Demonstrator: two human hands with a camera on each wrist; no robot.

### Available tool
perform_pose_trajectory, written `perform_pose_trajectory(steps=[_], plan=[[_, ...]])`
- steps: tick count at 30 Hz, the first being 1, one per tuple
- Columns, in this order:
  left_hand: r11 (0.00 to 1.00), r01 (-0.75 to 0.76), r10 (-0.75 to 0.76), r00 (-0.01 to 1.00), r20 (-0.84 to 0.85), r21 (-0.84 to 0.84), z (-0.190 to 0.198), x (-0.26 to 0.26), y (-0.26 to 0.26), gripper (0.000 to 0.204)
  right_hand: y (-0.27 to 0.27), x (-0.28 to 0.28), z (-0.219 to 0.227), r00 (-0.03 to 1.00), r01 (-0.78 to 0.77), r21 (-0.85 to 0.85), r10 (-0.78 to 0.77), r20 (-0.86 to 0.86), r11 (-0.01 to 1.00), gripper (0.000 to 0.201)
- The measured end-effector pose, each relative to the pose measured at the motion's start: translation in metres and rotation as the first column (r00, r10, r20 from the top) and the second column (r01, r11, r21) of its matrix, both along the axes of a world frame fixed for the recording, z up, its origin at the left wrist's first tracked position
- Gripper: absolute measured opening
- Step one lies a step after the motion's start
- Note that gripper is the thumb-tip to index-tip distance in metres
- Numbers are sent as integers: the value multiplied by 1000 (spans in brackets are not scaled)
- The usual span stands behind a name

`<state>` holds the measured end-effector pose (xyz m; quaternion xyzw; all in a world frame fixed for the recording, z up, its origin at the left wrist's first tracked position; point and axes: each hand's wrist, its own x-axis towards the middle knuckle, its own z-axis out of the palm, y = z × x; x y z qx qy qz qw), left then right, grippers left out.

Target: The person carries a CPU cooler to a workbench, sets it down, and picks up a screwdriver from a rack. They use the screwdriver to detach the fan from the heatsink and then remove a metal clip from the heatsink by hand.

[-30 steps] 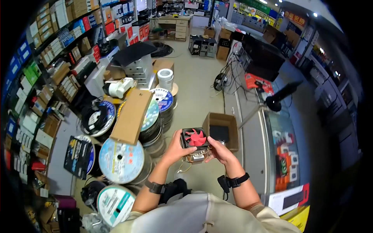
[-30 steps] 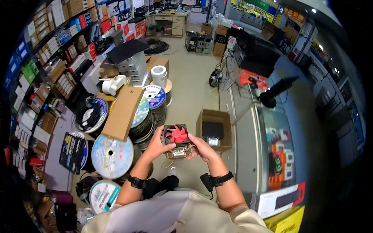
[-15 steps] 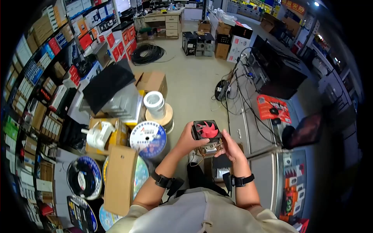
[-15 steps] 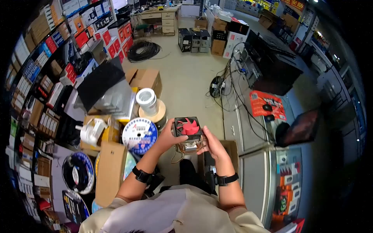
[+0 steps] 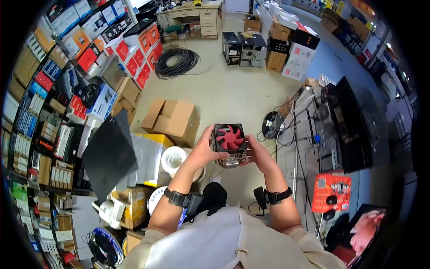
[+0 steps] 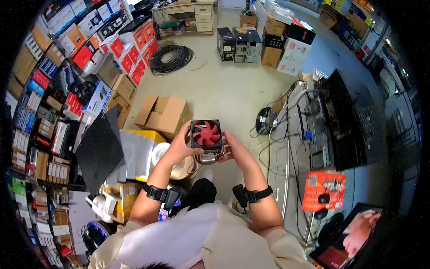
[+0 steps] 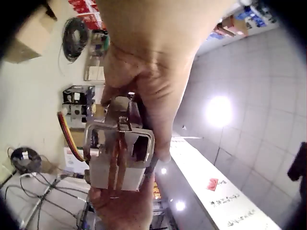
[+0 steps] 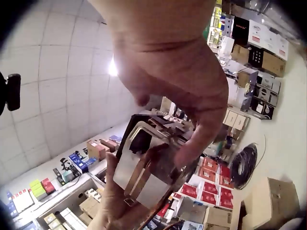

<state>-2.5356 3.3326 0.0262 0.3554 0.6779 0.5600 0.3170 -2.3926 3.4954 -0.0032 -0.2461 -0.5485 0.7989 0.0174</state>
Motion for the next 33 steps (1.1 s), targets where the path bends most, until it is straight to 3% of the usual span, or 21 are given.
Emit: perform_pose_trajectory(steps=[5, 8, 12, 13, 18, 22, 27, 31, 33], plan=[[986, 126, -87, 947, -309, 107, -35, -119, 106, 102, 105, -110, -7, 999, 41, 58, -40, -22, 997, 62], [983, 141, -91, 930, -356, 117, -38, -194, 173, 103, 172, -185, 0, 996, 81, 88, -83, 17, 993, 63], [981, 142, -104, 960, -259, 133, -27, -281, 260, 103, 252, -265, 13, 999, 36, 205, -40, 15, 978, 68], [978, 157, -121, 963, -241, 138, -25, -301, 280, 103, 269, -282, 16, 996, 94, 198, -93, -14, 976, 70], [979, 145, -143, 989, -26, 141, -50, -405, 380, 101, 372, -372, -8, 986, 166, -5, -166, -1, 986, 74], [993, 65, -59, 996, -61, 100, -64, -504, 458, 100, 454, -475, -24, 992, 126, -21, -126, 1, 992, 72], [994, -97, 104, 968, -230, 44, -43, -642, 541, 99, 558, -641, -13, 998, -56, 59, 58, -27, 997, 65], [946, -318, 324, 914, -245, 67, -37, -741, 563, 101, 585, -763, 10, 982, -165, 58, 169, -78, 985, 59], [923, -375, 385, 907, -167, 91, -32, -791, 568, 99, 602, -828, 6, 961, -258, 62, 263, -87, 964, 59]])
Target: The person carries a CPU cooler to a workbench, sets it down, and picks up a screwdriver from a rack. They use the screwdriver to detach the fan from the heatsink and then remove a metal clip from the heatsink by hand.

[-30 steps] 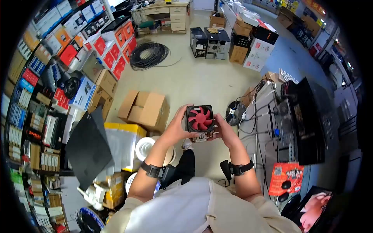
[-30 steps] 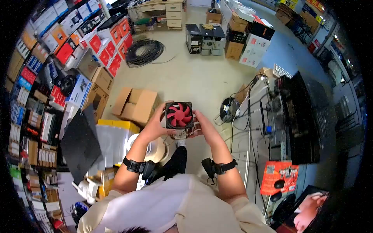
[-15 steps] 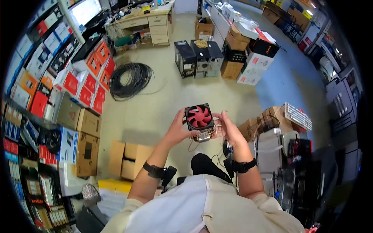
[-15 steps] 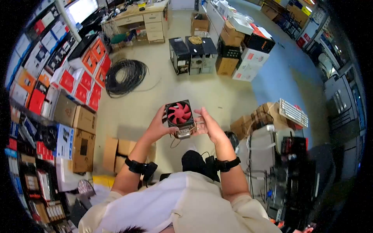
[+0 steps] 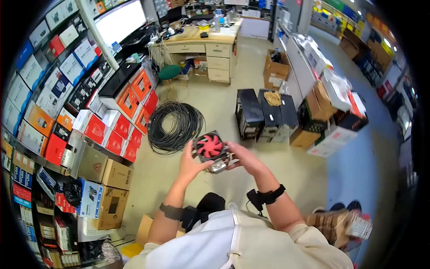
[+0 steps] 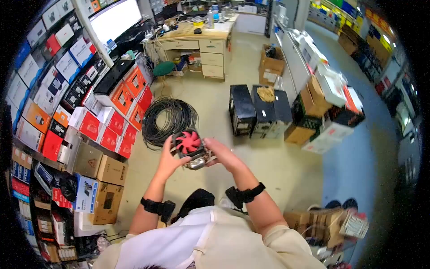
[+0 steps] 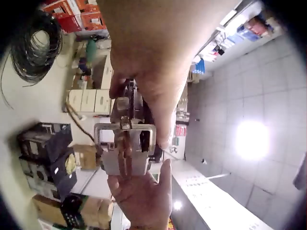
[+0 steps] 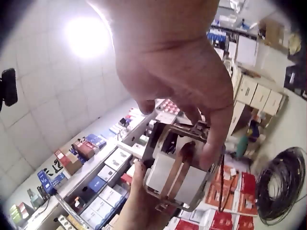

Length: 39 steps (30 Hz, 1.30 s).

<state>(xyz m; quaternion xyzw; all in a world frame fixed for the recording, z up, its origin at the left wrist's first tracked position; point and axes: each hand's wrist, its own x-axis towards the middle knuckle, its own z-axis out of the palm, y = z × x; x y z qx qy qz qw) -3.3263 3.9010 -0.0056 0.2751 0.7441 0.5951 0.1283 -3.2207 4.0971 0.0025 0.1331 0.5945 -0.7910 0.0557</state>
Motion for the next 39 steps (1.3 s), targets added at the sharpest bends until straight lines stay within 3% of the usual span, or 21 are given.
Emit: perform_pose_trajectory(steps=[4, 8, 12, 15, 16, 17, 20, 25, 26, 29, 33, 37, 39], plan=[[985, -120, 101, 983, 154, 123, -26, -106, 25, 95, 30, -118, 4, 983, -184, 82, 184, 3, 980, 70], [978, -165, 137, 969, 205, 130, -35, -213, 74, 95, 73, -236, -7, 988, -153, 176, 148, 42, 972, 68], [986, -111, 93, 985, 143, 124, -39, -337, 130, 88, 132, -355, -7, 985, -156, 121, 145, 94, 980, 64], [987, -17, -10, 987, 162, 162, -30, -424, 182, 86, 175, -426, -1, 997, -65, 192, 58, 45, 979, 61], [985, -2, -41, 970, 241, 175, -14, -444, 200, 85, 189, -445, 1, 999, -16, 172, 10, 35, 985, 59], [996, -12, -6, 981, 195, 93, -12, -464, 218, 87, 205, -463, -1, 999, 9, 134, -15, 40, 991, 58], [984, 138, -162, 956, 244, 112, -24, -531, 269, 91, 248, -515, -2, 992, 92, 136, -103, 74, 986, 57], [982, 166, -183, 958, 222, 94, -41, -642, 350, 85, 332, -630, -38, 991, 128, 172, -133, 20, 977, 58], [973, 212, -228, 946, 229, 93, -46, -673, 365, 92, 348, -657, -42, 993, 116, 162, -118, 4, 980, 59], [981, 176, -188, 968, 168, 82, -53, -759, 412, 92, 395, -746, -49, 993, 118, 128, -118, -10, 985, 59], [993, 87, -101, 980, 171, 84, -31, -854, 469, 83, 455, -857, -41, 998, 68, 113, -68, -9, 991, 58], [982, 12, -50, 978, 202, 187, -45, -938, 494, 90, 488, -957, -38, 998, -47, 137, 51, -30, 989, 59], [988, -35, 3, 979, 206, 149, -53, -971, 498, 92, 495, -998, -47, 994, -107, 88, 106, 16, 990, 61]])
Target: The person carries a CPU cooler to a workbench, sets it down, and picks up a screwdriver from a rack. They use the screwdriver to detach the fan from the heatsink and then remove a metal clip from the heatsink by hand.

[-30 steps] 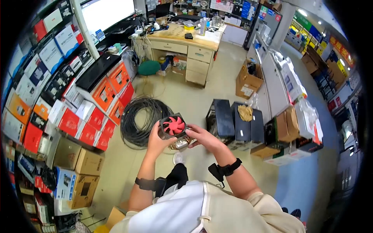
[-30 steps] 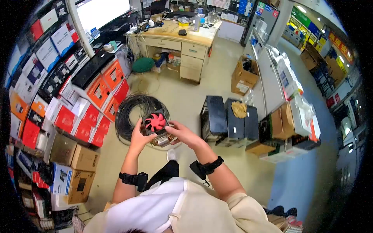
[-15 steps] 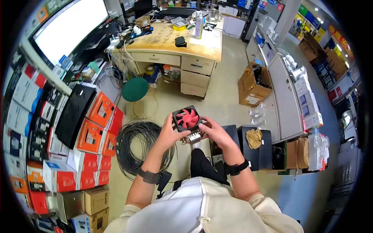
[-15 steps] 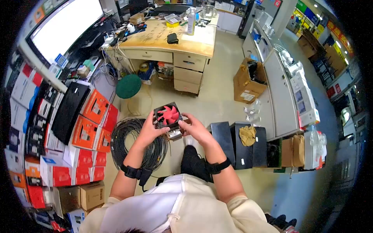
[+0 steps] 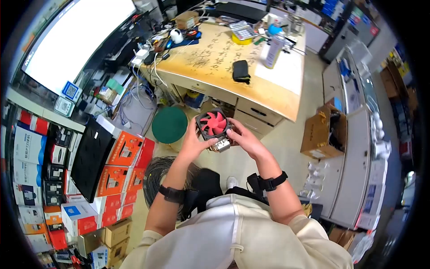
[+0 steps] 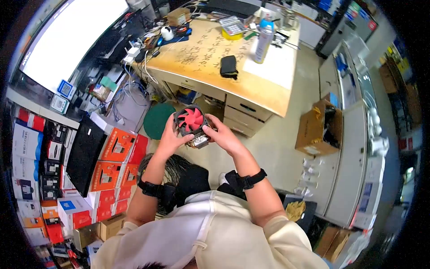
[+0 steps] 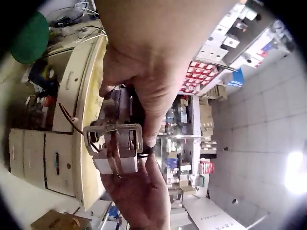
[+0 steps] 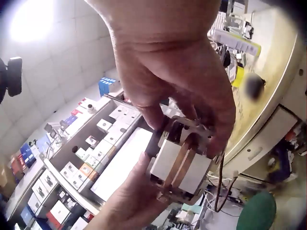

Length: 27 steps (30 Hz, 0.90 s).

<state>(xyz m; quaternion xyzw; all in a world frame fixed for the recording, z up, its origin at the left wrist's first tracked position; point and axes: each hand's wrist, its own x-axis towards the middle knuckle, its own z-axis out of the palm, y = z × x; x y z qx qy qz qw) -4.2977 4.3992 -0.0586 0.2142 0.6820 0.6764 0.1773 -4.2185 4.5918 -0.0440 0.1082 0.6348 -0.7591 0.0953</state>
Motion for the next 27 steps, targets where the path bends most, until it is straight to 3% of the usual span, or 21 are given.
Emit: perform_pose_trajectory(steps=[2, 5, 9, 13, 16, 19, 24, 27], plan=[[998, -51, 50, 999, -17, -45, -19, -37, 5, 93, 7, -40, -11, 999, -21, -14, 22, 42, 1000, 64], [978, 32, -62, 988, -138, -208, -46, -104, 26, 96, 21, -94, -28, 997, 15, -35, -12, 72, 999, 69], [942, 81, -176, 946, -271, -327, -50, -194, 80, 98, 57, -171, -48, 977, 132, 42, -137, 164, 990, 70], [955, 191, -243, 942, -231, -225, -65, -288, 127, 92, 82, -250, -65, 915, 347, 16, -342, 213, 938, 63], [919, 321, -349, 932, -93, -228, -66, -348, 151, 97, 94, -300, -78, 849, 492, 40, -489, 202, 870, 61], [906, 388, -404, 912, -76, -169, -95, -392, 176, 98, 108, -336, -76, 782, 600, 8, -589, 206, 800, 58], [876, 463, -461, 886, 50, -132, -120, -427, 213, 104, 133, -368, -85, 702, 696, 32, -690, 178, 717, 53], [874, 455, -453, 890, 49, -174, -131, -439, 222, 104, 147, -376, -96, 715, 670, 50, -663, 221, 740, 53]])
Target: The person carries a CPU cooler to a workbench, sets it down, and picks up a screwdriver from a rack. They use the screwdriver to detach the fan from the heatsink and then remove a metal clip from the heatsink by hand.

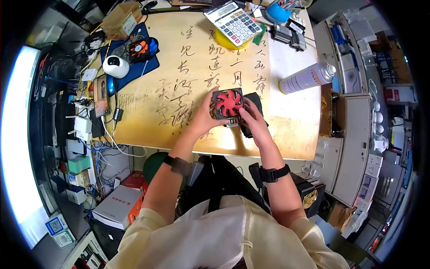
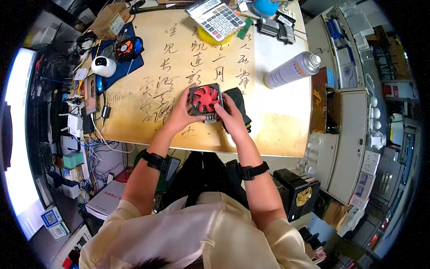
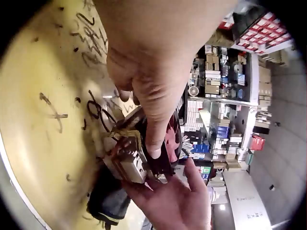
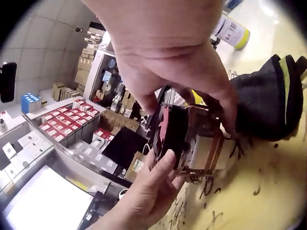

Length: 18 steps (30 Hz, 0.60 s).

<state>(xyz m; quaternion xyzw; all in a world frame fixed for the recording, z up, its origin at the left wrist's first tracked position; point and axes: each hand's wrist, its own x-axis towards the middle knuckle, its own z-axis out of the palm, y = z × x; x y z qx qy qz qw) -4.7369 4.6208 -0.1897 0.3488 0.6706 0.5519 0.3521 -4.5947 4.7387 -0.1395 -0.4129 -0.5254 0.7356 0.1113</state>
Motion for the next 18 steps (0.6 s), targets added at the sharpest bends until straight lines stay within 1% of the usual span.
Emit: perform_pose_trajectory(steps=[1, 2, 5, 6, 9, 10, 11, 12, 13, 14, 15, 16, 18], plan=[[1000, -3, 3, 1000, -4, -15, -3, -3, 3, 105, 2, -1, -1, 1000, 2, 4, -2, 14, 1000, 53], [999, -34, 35, 998, -51, 20, -11, -3, 6, 103, 3, -2, -2, 1000, 10, 9, -10, 26, 1000, 53], [999, -42, 40, 996, 79, 23, -45, -12, 8, 102, 8, 5, -17, 999, -10, 121, 6, 35, 993, 52], [999, -48, 46, 994, 104, 17, -37, -13, 8, 103, 8, 10, -30, 999, -15, 308, 2, 44, 951, 48], [999, -52, 47, 957, 288, 10, -13, -12, 4, 104, 13, 24, -30, 991, 16, 374, -65, 118, 927, 44], [999, -38, 39, 983, 179, -8, -19, -14, 3, 105, 14, 27, -34, 990, 59, 413, -106, 91, 909, 40], [999, -26, 28, 997, 70, -29, -29, -17, 1, 106, 13, 31, -34, 983, 105, 439, -161, 92, 893, 41], [999, -17, 15, 999, -39, -50, -31, -19, 0, 107, 17, 36, -36, 977, 8, 555, -126, 174, 832, 50], [996, -16, 13, 999, -45, -83, -33, -21, 1, 108, 21, 40, -36, 961, -97, 653, -101, 259, 751, 60], [993, -15, 9, 999, -49, -118, -36, -20, 0, 109, 19, 43, -37, 935, -230, 745, -70, 348, 626, 68], [988, -14, 6, 999, -52, -151, -35, -19, 0, 111, 18, 43, -33, 898, -361, 801, -54, 437, 478, 76], [989, -11, -2, 996, -86, -151, -34, -19, 0, 113, 17, 44, -31, 853, -480, 820, -54, 520, 311, 85], [989, -7, -16, 988, -156, -148, -31, -19, 1, 119, 10, 43, -36, 811, -552, 773, -15, 585, 313, 94]])
